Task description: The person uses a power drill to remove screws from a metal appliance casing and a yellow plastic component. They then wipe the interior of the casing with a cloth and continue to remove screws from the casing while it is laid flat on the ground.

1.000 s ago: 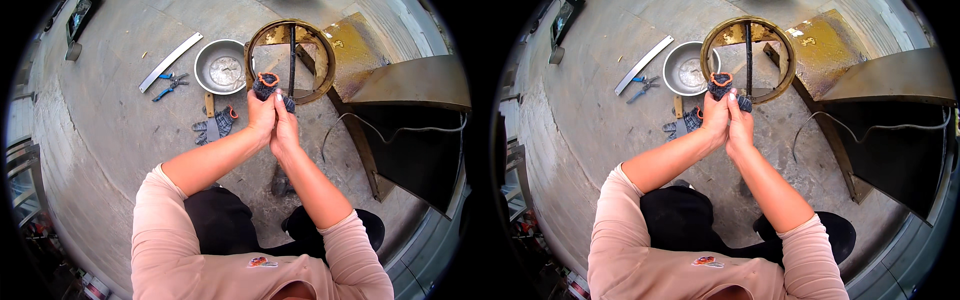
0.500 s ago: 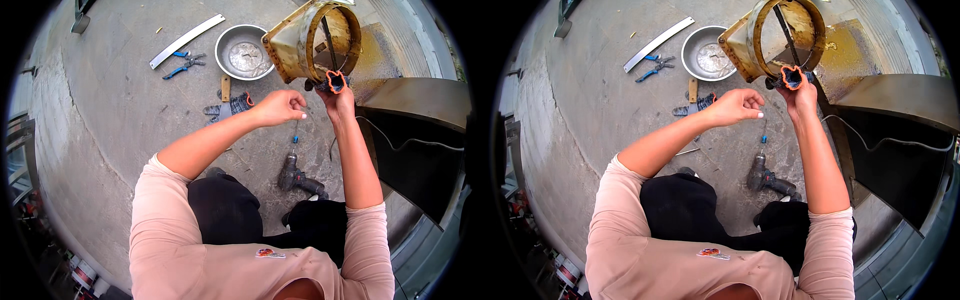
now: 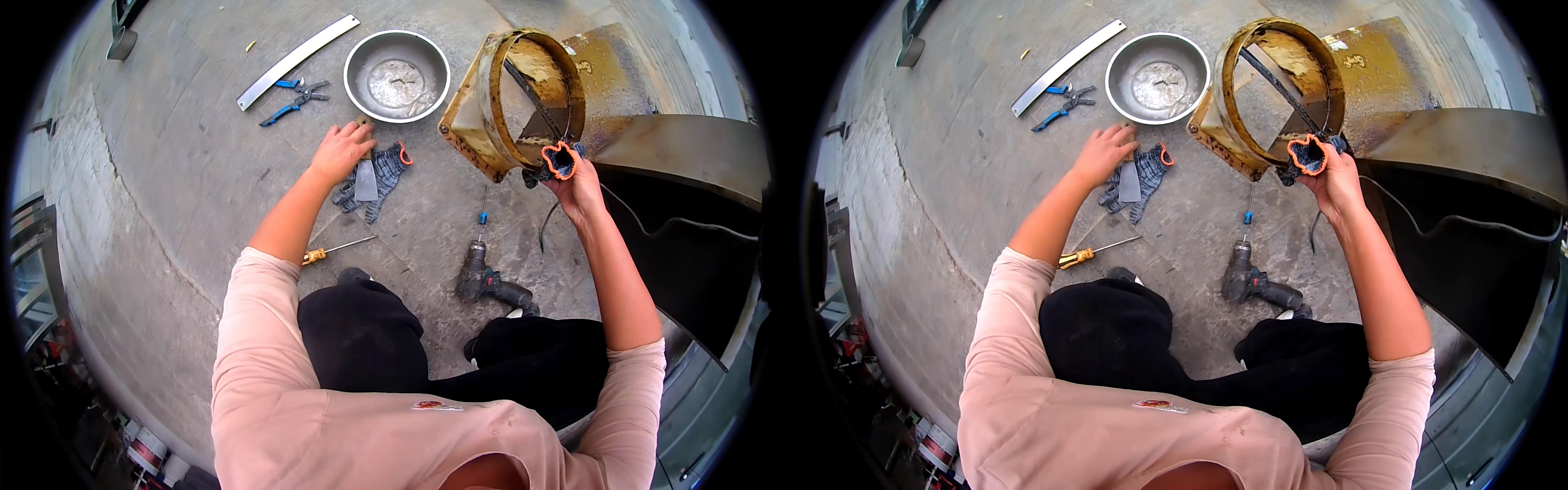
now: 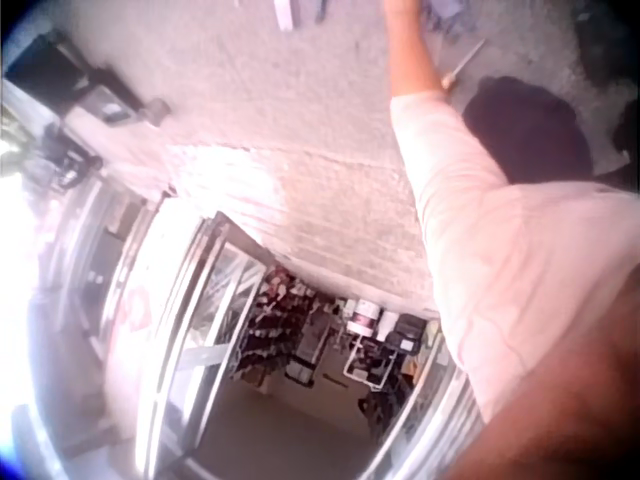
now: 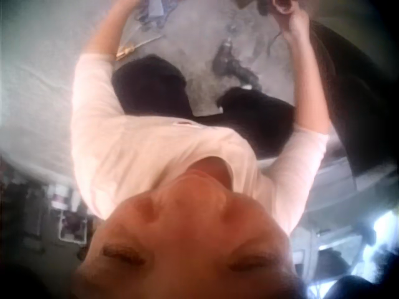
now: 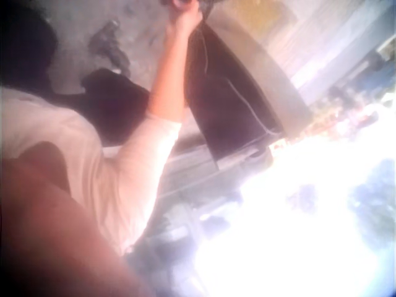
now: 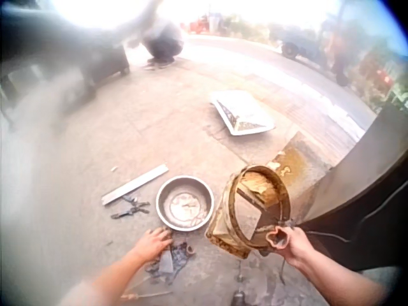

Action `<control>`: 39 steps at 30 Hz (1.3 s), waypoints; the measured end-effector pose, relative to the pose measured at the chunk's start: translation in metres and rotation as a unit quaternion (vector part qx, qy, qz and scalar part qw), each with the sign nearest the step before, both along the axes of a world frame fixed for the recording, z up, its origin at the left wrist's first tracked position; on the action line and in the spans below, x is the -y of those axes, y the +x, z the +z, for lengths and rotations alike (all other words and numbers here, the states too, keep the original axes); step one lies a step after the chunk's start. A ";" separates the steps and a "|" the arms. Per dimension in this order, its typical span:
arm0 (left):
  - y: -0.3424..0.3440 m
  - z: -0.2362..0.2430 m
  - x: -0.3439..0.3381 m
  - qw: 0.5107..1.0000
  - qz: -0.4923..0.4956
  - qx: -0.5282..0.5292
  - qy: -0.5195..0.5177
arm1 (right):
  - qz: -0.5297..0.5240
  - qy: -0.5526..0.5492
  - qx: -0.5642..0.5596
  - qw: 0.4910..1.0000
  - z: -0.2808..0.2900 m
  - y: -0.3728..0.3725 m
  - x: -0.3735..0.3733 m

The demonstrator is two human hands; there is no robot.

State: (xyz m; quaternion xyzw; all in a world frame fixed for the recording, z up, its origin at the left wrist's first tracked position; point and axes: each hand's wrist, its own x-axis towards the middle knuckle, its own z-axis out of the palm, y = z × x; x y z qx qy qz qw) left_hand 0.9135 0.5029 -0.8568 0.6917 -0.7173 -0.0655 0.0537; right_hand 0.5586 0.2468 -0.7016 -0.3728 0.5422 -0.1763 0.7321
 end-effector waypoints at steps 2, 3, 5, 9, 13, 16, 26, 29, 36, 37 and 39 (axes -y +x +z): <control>-0.001 0.001 0.001 0.999 -0.001 0.033 0.005 | 0.031 -0.001 -0.004 1.000 0.000 0.000 0.001; 0.000 0.002 0.002 0.999 -0.005 0.052 -0.004 | 0.027 -0.001 -0.006 1.000 0.000 0.000 0.001; 0.008 0.014 0.004 0.996 -0.009 0.058 0.064 | 0.021 -0.003 -0.004 1.000 0.002 0.004 0.003; 0.028 0.074 0.012 0.952 0.081 -0.070 0.287 | 0.016 -0.036 0.001 0.999 0.005 0.026 0.013; 0.042 0.131 0.011 0.867 0.226 -0.383 0.223 | 0.005 -0.060 0.023 0.998 0.003 0.056 0.034; 0.039 0.126 0.013 0.784 0.298 -0.534 0.103 | 0.001 -0.057 0.049 0.997 0.005 0.088 0.044; 0.004 0.104 0.042 0.618 0.383 -0.687 -0.007 | -0.055 -0.031 0.008 0.998 0.000 0.136 0.045; 0.003 0.097 0.040 0.656 0.354 -0.664 -0.048 | -0.061 -0.025 -0.003 0.998 -0.005 0.140 0.044; 0.001 0.091 0.042 0.652 0.352 -0.666 -0.080 | -0.069 -0.056 -0.016 0.996 -0.007 0.144 0.036; 0.000 0.088 0.042 0.677 0.342 -0.645 -0.091 | -0.073 -0.055 -0.014 0.996 -0.007 0.144 0.037; -0.002 0.082 0.041 0.698 0.329 -0.627 -0.107 | -0.067 -0.042 -0.015 0.997 -0.006 0.144 0.041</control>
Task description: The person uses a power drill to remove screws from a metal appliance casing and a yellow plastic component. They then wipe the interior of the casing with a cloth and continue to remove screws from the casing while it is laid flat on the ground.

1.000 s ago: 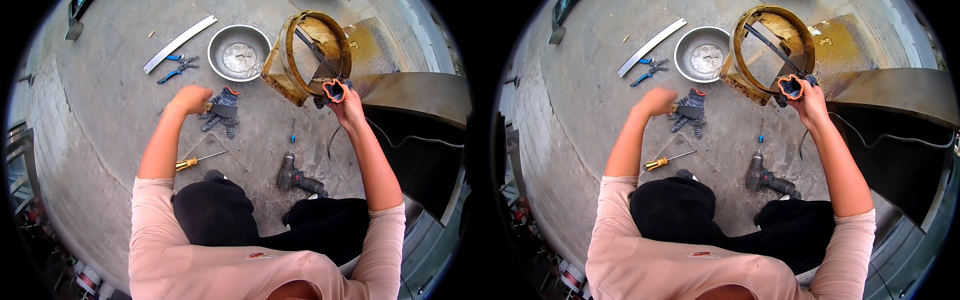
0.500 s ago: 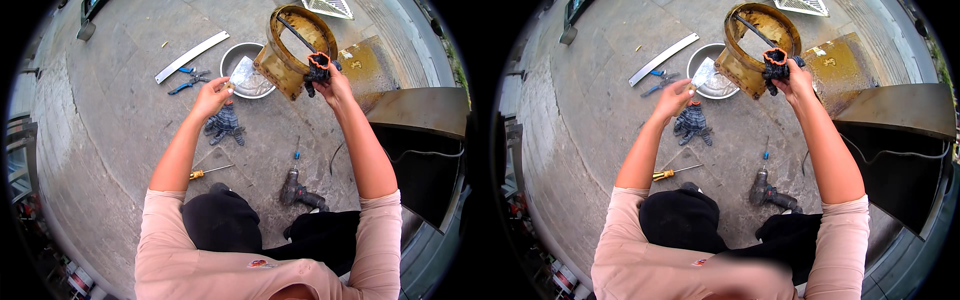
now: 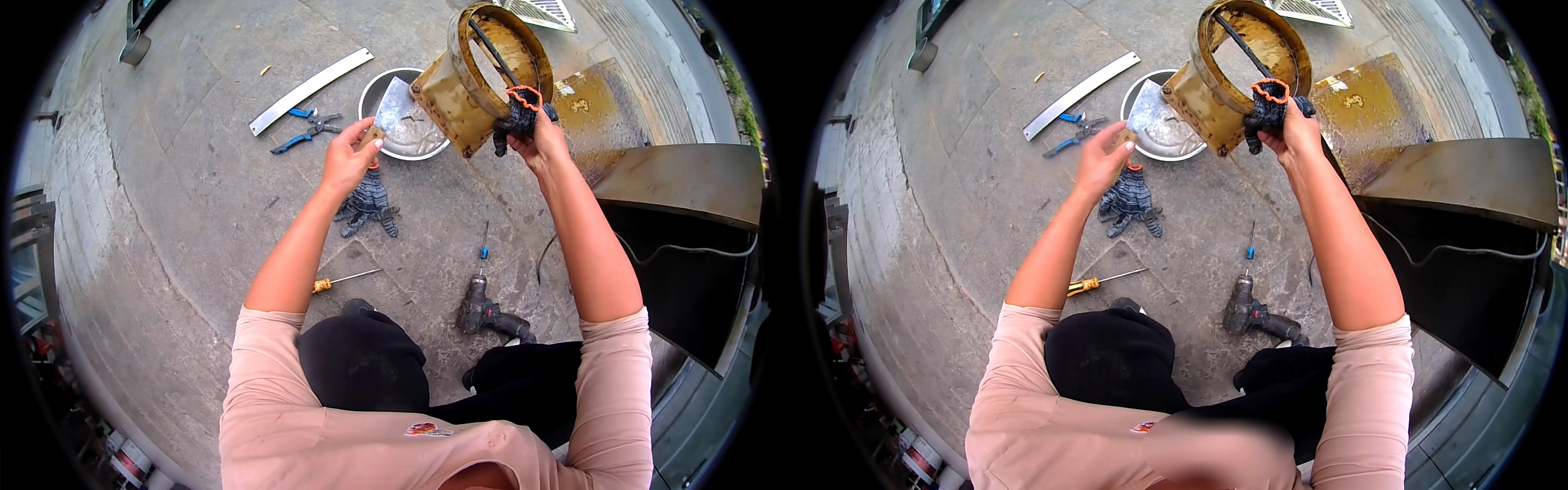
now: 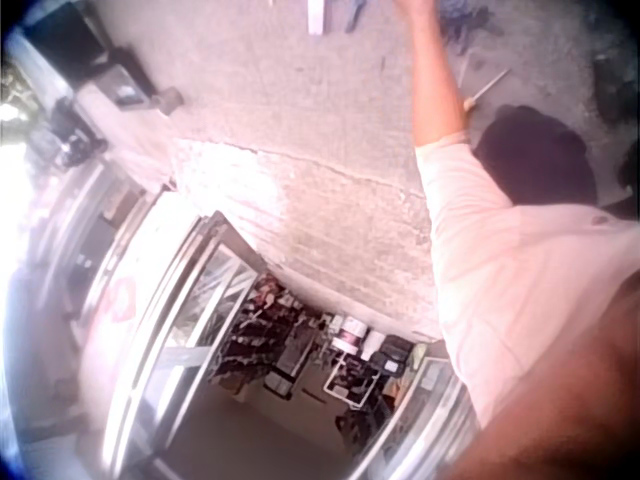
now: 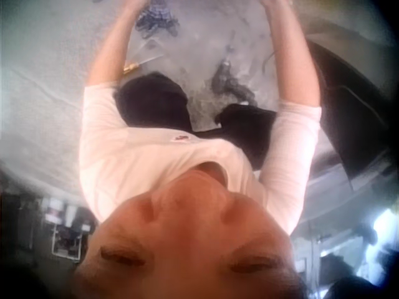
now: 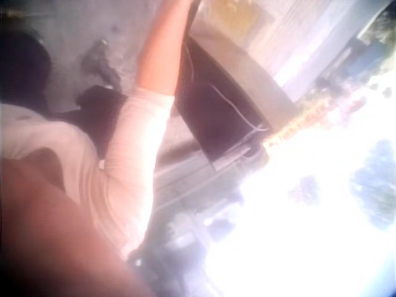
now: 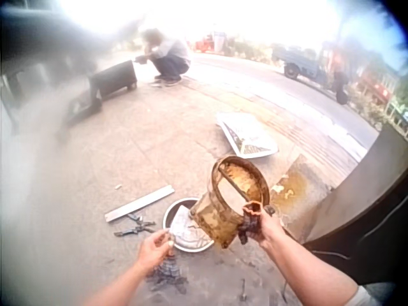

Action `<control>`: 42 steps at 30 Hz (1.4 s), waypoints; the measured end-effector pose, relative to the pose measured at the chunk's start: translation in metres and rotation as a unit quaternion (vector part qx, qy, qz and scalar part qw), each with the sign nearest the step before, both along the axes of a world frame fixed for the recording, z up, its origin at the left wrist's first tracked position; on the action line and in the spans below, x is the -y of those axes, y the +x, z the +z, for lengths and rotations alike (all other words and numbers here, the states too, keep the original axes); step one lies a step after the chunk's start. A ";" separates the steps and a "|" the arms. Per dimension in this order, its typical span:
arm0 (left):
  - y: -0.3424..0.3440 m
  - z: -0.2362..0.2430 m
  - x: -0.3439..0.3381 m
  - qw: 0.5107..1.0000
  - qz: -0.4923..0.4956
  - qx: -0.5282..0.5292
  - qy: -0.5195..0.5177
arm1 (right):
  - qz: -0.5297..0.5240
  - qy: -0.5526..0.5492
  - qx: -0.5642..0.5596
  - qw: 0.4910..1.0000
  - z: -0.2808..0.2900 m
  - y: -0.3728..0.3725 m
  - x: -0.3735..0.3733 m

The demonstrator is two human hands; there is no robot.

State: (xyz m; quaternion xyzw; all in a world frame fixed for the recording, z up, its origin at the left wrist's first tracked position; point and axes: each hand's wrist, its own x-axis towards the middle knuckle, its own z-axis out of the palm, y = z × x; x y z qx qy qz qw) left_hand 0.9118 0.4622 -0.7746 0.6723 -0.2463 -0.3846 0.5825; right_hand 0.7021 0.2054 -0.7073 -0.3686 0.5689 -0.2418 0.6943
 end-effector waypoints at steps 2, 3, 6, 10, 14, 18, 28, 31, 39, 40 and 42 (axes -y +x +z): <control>0.000 -0.001 0.000 1.000 0.005 -0.007 -0.008 | 0.005 -0.007 0.000 1.000 -0.002 -0.002 0.000; -0.001 -0.002 -0.001 0.999 0.002 -0.037 -0.019 | 0.008 -0.010 0.000 1.000 -0.003 -0.004 0.000; -0.002 -0.008 -0.005 0.993 0.001 -0.105 -0.056 | 0.031 -0.006 0.006 0.999 -0.002 -0.005 -0.003; -0.004 -0.026 -0.001 0.995 0.014 0.008 -0.102 | 0.076 -0.056 -0.039 0.995 0.003 -0.001 -0.013; 0.019 -0.038 -0.008 0.992 0.007 0.111 0.061 | 0.066 -0.056 -0.009 0.996 0.005 -0.009 -0.003; 0.063 -0.052 -0.053 0.971 0.035 0.115 0.205 | 0.062 -0.046 0.027 0.997 0.020 -0.016 0.000; 0.010 0.028 0.010 0.935 -0.060 0.343 0.061 | 0.091 -0.054 0.013 0.994 0.019 -0.027 -0.020; -0.017 0.015 0.031 0.996 -0.008 -0.082 0.041 | 0.101 -0.050 0.013 0.993 0.020 -0.026 -0.026; -0.024 0.007 0.030 0.955 -0.013 -0.292 0.042 | 0.082 -0.066 0.004 0.994 0.021 -0.030 -0.034; -0.026 0.012 0.031 0.957 -0.018 -0.288 0.043 | 0.076 -0.068 -0.007 0.995 0.022 -0.030 -0.035; -0.031 0.024 0.033 0.953 -0.014 -0.301 0.033 | 0.070 -0.066 -0.004 0.995 0.021 -0.031 -0.036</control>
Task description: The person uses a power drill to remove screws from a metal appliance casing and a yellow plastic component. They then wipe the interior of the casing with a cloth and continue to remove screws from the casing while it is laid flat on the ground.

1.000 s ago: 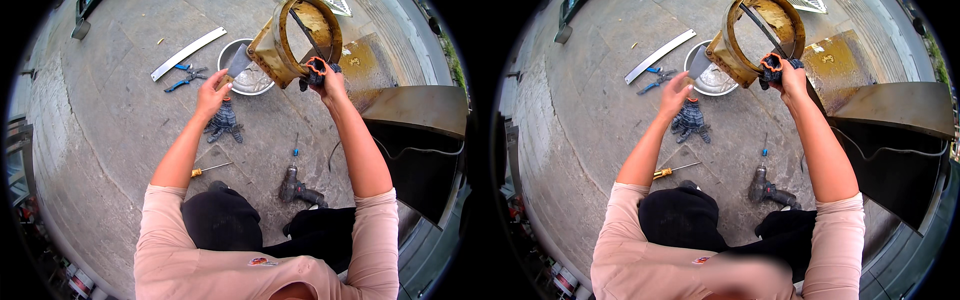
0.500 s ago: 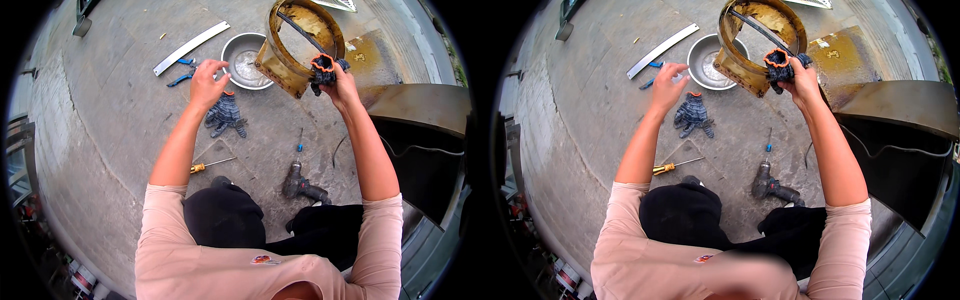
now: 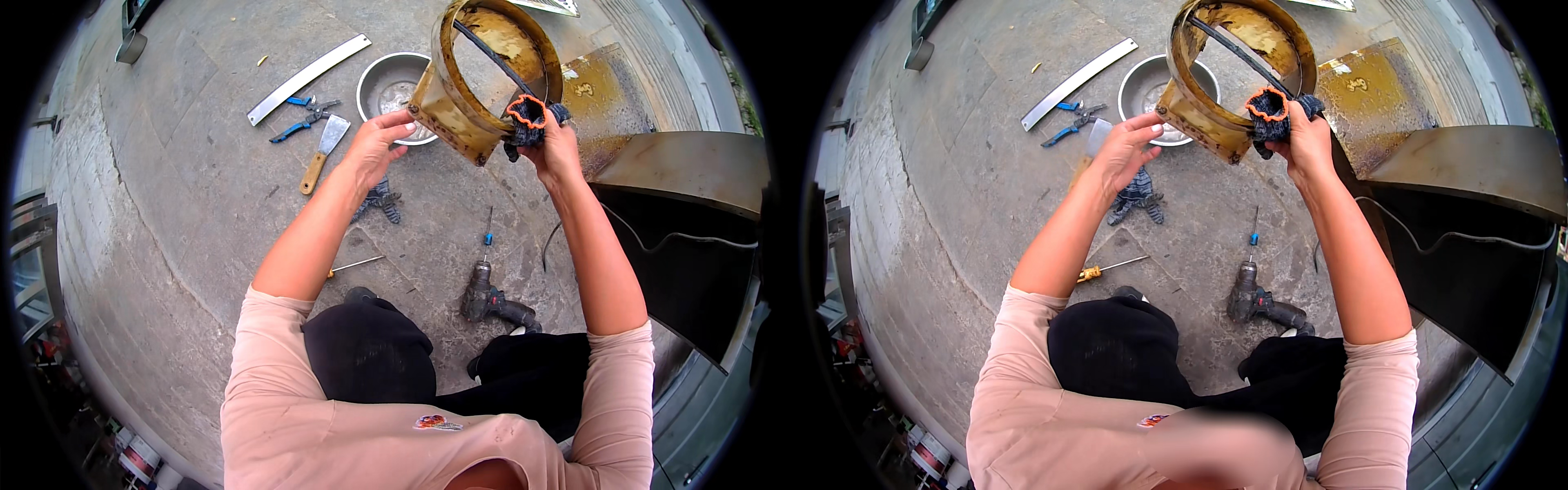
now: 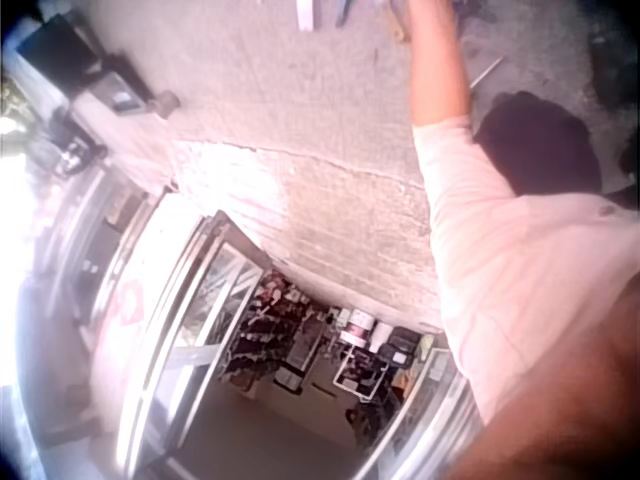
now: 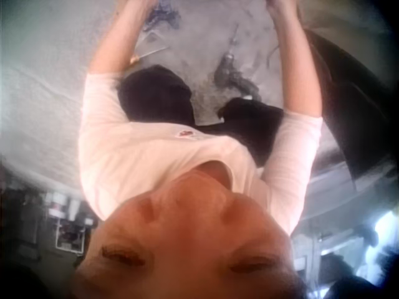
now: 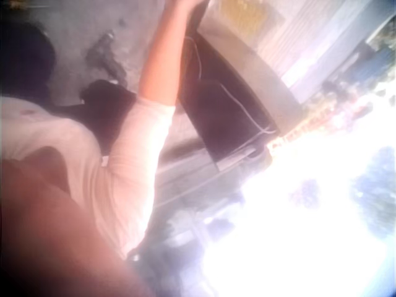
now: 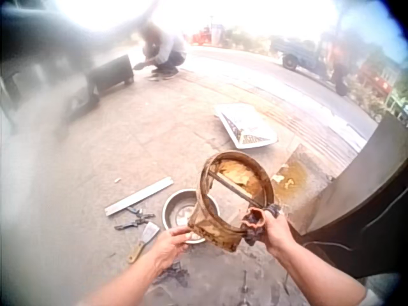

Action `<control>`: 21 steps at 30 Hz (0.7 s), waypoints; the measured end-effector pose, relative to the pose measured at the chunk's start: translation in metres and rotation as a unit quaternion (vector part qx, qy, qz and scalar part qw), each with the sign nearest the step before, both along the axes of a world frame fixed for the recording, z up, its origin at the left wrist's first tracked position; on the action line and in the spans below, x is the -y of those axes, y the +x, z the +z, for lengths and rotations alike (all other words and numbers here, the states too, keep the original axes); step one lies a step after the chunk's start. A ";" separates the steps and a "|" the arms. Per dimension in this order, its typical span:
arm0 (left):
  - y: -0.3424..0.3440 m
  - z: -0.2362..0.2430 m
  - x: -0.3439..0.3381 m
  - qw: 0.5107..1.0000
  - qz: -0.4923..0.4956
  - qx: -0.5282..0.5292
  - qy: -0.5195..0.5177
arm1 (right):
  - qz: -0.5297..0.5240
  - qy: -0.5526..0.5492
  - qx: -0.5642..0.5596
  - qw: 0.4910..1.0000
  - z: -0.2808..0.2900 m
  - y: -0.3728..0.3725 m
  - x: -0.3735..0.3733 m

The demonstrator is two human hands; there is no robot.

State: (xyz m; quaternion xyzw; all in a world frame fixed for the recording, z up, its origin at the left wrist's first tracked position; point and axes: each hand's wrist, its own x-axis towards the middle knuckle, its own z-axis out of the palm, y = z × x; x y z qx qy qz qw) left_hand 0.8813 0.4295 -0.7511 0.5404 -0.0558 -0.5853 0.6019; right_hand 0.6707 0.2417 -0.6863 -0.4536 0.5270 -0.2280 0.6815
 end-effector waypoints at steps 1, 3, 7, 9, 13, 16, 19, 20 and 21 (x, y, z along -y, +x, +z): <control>-0.001 0.005 0.000 1.000 0.005 -0.006 -0.004 | -0.002 0.001 0.003 1.000 -0.001 0.000 -0.001; 0.000 0.000 0.000 0.999 0.017 -0.034 -0.023 | 0.005 -0.006 0.004 1.000 -0.007 -0.003 -0.002; 0.005 -0.006 0.001 0.996 0.018 -0.056 -0.062 | 0.009 -0.014 0.004 1.000 -0.009 -0.004 -0.005; 0.002 -0.006 0.001 0.998 0.012 -0.034 -0.045 | -0.003 -0.007 0.009 1.000 -0.005 -0.003 -0.005; -0.002 0.001 0.009 0.995 -0.044 0.086 0.022 | -0.008 -0.011 0.022 1.000 -0.007 -0.010 -0.002; -0.001 -0.024 0.010 0.916 -0.011 0.398 0.047 | 0.009 -0.020 0.053 0.998 -0.007 -0.011 -0.004; -0.002 -0.014 0.010 0.784 0.026 0.620 -0.001 | 0.023 -0.038 0.030 0.999 -0.004 -0.013 -0.001; 0.000 -0.006 0.012 0.762 0.024 0.647 -0.018 | 0.024 -0.045 0.025 0.998 -0.002 -0.012 -0.001; 0.002 0.002 0.015 0.739 0.022 0.673 -0.035 | 0.025 -0.053 0.020 0.998 0.001 -0.010 -0.001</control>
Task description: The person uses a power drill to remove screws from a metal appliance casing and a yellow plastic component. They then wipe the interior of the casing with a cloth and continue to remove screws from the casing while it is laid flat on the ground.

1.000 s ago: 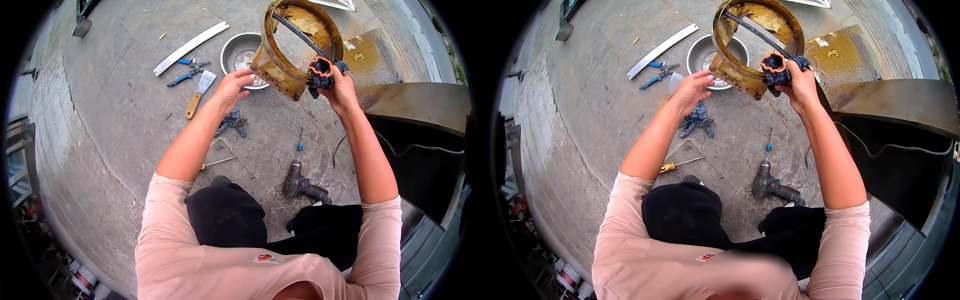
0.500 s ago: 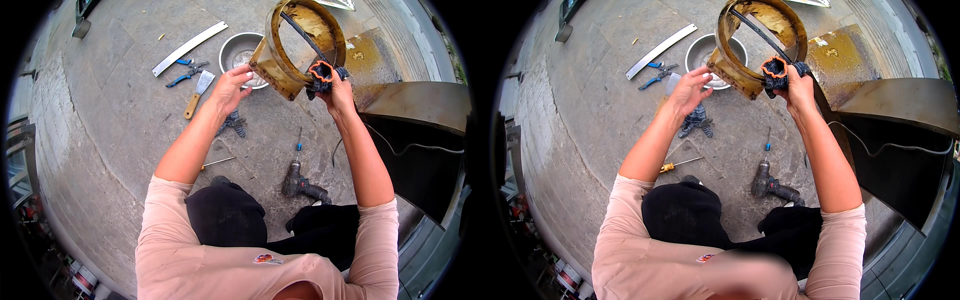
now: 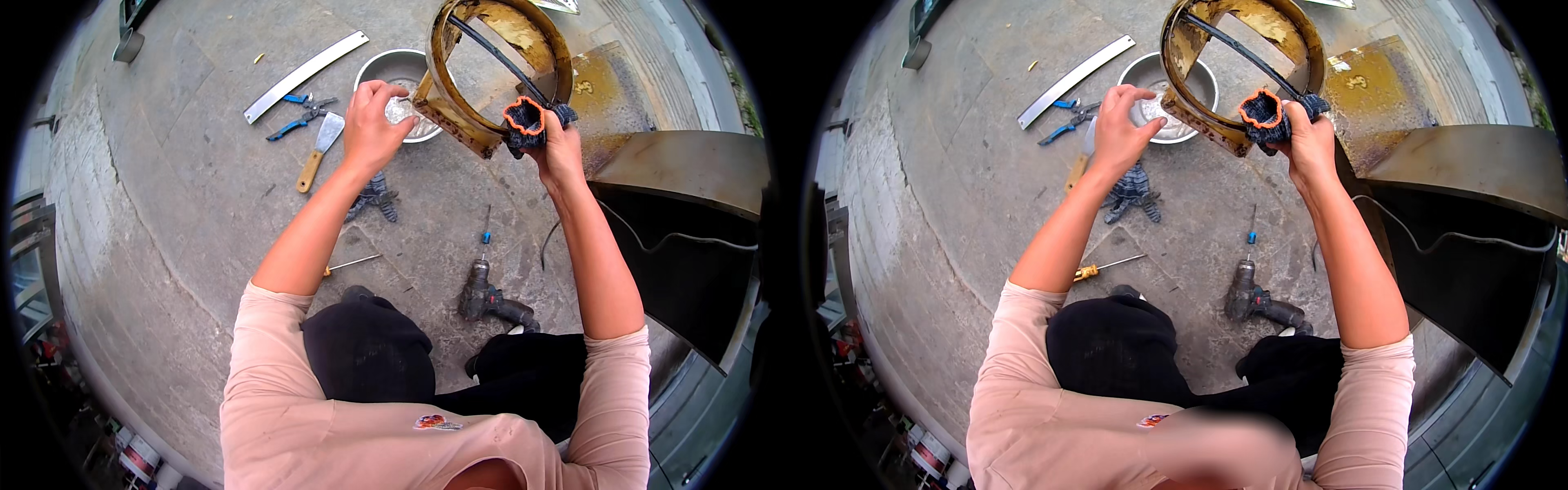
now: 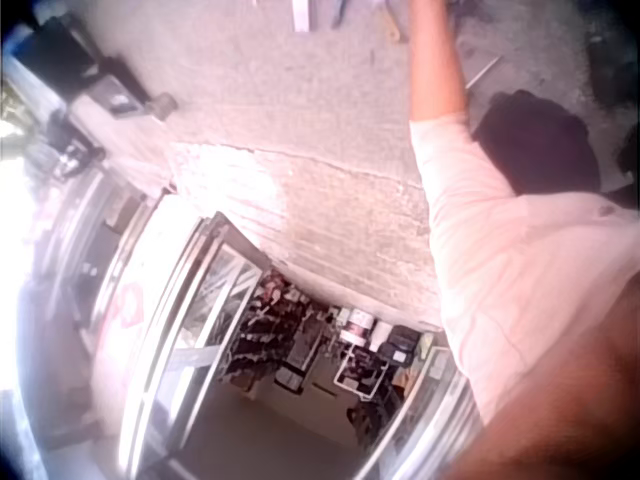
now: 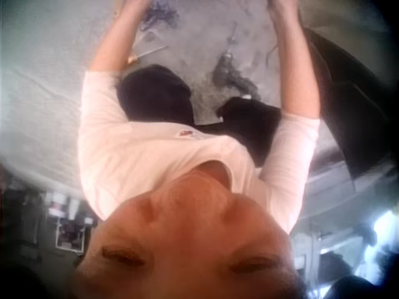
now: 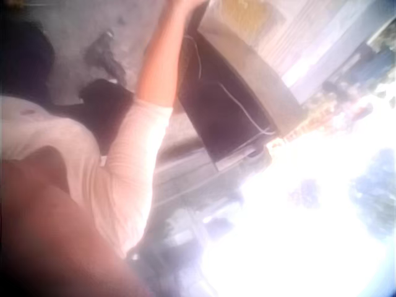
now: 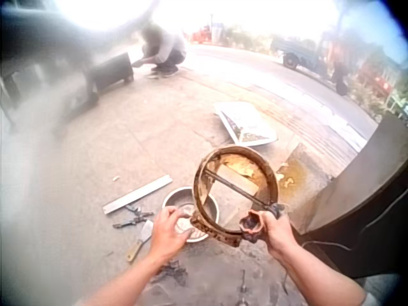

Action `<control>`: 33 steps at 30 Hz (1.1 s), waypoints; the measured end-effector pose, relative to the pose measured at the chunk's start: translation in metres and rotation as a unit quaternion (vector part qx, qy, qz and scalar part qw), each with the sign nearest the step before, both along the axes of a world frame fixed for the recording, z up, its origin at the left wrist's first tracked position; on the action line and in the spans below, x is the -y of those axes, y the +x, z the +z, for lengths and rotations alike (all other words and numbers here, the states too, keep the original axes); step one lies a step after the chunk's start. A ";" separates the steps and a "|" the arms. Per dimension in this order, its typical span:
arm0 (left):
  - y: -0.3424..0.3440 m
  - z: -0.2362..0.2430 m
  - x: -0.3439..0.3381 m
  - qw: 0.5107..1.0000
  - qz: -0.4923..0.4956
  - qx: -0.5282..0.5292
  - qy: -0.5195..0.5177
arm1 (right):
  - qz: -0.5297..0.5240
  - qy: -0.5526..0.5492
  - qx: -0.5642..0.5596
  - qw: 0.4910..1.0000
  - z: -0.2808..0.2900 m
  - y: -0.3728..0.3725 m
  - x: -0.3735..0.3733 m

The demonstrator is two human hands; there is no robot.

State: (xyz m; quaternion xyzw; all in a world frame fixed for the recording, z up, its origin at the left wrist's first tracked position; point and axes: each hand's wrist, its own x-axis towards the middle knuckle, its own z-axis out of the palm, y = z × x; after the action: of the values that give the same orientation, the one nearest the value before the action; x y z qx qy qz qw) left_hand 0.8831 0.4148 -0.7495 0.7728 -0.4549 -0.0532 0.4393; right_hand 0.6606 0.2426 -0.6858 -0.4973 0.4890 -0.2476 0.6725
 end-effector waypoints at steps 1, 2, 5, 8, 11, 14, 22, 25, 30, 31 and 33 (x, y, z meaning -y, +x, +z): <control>0.001 0.005 0.002 0.999 -0.011 0.036 -0.011 | 0.002 -0.007 -0.004 1.000 0.001 0.002 -0.001; 0.002 0.008 0.004 0.999 -0.014 0.046 0.000 | 0.009 -0.012 -0.006 1.000 0.000 0.004 -0.001; 0.002 0.009 0.009 0.997 -0.020 0.075 0.021 | 0.017 -0.028 -0.024 0.999 -0.001 0.010 -0.006; 0.001 0.010 0.012 0.995 -0.022 0.094 0.007 | 0.004 -0.025 -0.006 1.000 -0.001 0.012 -0.005; 0.001 0.012 0.012 0.996 -0.022 0.090 -0.007 | 0.002 -0.035 -0.031 0.999 0.003 0.012 -0.004; 0.005 0.005 0.013 0.996 -0.006 0.084 -0.003 | -0.009 -0.034 -0.030 0.999 0.003 0.010 -0.003; 0.029 -0.026 0.002 0.997 0.052 0.055 0.028 | -0.069 -0.036 0.023 0.997 0.008 0.010 0.004; 0.012 -0.020 0.005 0.995 0.014 -0.091 0.026 | -0.088 -0.009 0.048 0.995 0.010 0.010 0.001; -0.045 -0.026 0.008 0.865 -0.073 -0.493 0.066 | -0.131 0.071 0.143 0.978 0.004 0.022 -0.011; -0.051 -0.025 0.007 0.854 -0.078 -0.511 0.060 | -0.143 0.085 0.147 0.975 0.005 0.026 -0.014; -0.058 -0.023 0.008 0.830 -0.087 -0.548 0.050 | -0.159 0.103 0.165 0.968 0.005 0.031 -0.016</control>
State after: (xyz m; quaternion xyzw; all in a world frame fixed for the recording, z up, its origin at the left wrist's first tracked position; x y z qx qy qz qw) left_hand 0.8254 0.4071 -0.7721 0.5950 -0.2011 -0.5284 0.5713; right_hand 0.6920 0.2584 -0.6809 -0.2934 0.4674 -0.3780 0.7434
